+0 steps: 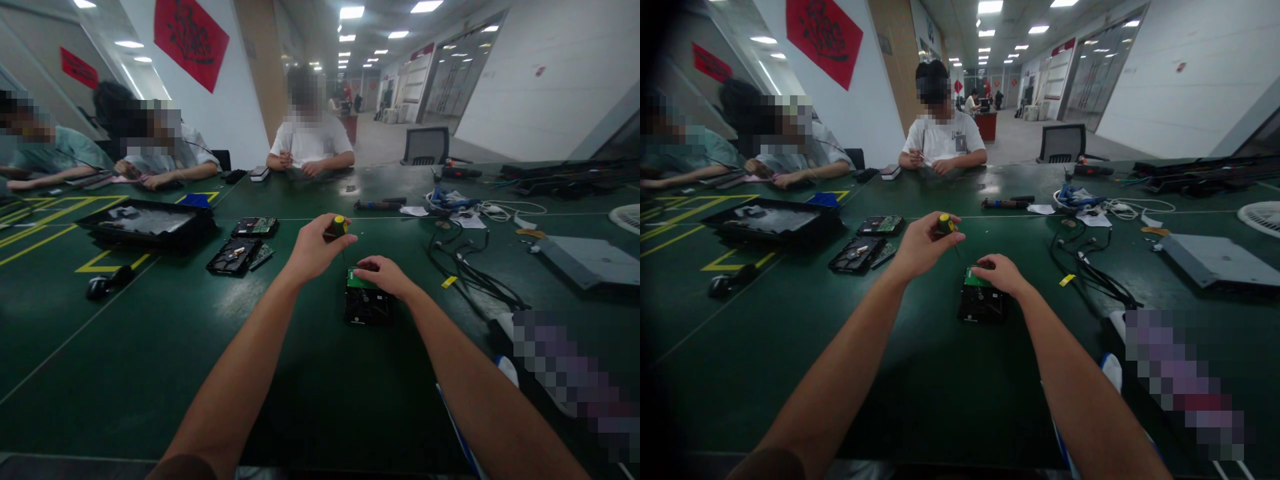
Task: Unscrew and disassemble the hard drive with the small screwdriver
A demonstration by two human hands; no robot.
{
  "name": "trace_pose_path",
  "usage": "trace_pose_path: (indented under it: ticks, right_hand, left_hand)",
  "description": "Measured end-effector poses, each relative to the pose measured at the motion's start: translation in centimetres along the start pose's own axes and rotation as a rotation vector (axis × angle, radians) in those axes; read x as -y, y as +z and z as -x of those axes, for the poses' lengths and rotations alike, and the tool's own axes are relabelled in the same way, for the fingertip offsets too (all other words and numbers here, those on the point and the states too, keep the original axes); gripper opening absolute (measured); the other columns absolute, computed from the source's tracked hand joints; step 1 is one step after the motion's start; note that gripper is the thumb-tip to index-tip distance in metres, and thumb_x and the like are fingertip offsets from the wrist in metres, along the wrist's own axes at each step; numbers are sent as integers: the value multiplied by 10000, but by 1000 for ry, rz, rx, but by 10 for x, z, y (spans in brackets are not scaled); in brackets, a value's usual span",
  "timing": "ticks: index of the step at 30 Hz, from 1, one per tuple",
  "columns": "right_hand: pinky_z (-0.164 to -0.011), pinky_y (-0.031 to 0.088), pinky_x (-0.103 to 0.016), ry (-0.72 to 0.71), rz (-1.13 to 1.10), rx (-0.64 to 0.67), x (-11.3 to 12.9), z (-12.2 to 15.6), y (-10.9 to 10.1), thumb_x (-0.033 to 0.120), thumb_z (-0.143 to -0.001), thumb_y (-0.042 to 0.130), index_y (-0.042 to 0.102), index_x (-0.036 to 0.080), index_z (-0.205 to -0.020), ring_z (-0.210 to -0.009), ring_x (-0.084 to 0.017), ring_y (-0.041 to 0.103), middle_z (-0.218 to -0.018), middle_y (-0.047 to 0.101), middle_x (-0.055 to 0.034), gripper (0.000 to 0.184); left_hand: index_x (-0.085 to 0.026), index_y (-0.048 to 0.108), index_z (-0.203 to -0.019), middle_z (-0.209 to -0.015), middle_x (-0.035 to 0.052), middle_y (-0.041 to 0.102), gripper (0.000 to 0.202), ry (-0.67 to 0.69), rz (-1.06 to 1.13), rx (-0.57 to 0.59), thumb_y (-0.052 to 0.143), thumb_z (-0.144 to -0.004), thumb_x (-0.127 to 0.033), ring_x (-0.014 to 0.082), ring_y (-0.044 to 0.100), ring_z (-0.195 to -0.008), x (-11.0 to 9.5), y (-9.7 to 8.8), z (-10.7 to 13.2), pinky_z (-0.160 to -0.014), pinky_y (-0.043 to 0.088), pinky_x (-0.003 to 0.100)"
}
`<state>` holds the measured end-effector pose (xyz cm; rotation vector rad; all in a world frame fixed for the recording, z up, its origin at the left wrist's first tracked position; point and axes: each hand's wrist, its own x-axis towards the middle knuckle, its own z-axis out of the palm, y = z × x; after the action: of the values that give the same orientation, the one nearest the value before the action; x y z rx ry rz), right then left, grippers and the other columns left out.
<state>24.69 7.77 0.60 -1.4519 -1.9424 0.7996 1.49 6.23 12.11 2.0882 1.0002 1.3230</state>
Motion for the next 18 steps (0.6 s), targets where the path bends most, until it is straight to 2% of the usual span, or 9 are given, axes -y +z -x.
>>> trace_pose_path:
  ticks: [3, 7, 13, 18]
  right_hand:
    - [-938, 510, -434, -48, 173, 9, 1, -2, 1, 540, -847, 743, 753, 239, -1144, -1082, -278, 642, -1189, 713, -101, 423]
    - [-987, 486, -476, -42, 276, 17, 1, -2, 3, 573, -858, 721, 751, 294, -1151, -1142, -301, 621, -1209, 699, -87, 406]
    - [-958, 485, -472, -39, 311, 23, 3, 1, 4, 598, -852, 709, 748, 310, -1157, -1139, -305, 611, -1197, 697, -84, 421]
    - [-955, 482, -454, -35, 312, 29, 5, 2, 3, 650, -856, 678, 744, 321, -1166, -1138, -297, 615, -1194, 700, -71, 457]
  left_hand:
    - [-200, 703, -1100, -1011, 43, 728, 265, -25, 24, -3, 778, -861, -286, 163, 680, -900, 11, 6, 1, -771, 564, 289]
    - [-198, 717, -1075, -1012, 43, 729, 255, -34, -10, 19, 794, -848, -284, 165, 684, -886, 20, 11, 2, -774, 571, 300]
    - [-195, 725, -1051, -985, 47, 731, 242, -44, -13, 60, 799, -845, -300, 173, 688, -877, 26, 18, 4, -767, 578, 311]
    - [-191, 717, -1045, -972, 44, 731, 239, -66, 35, 38, 799, -842, -287, 171, 686, -877, 33, 23, 4, -767, 577, 307]
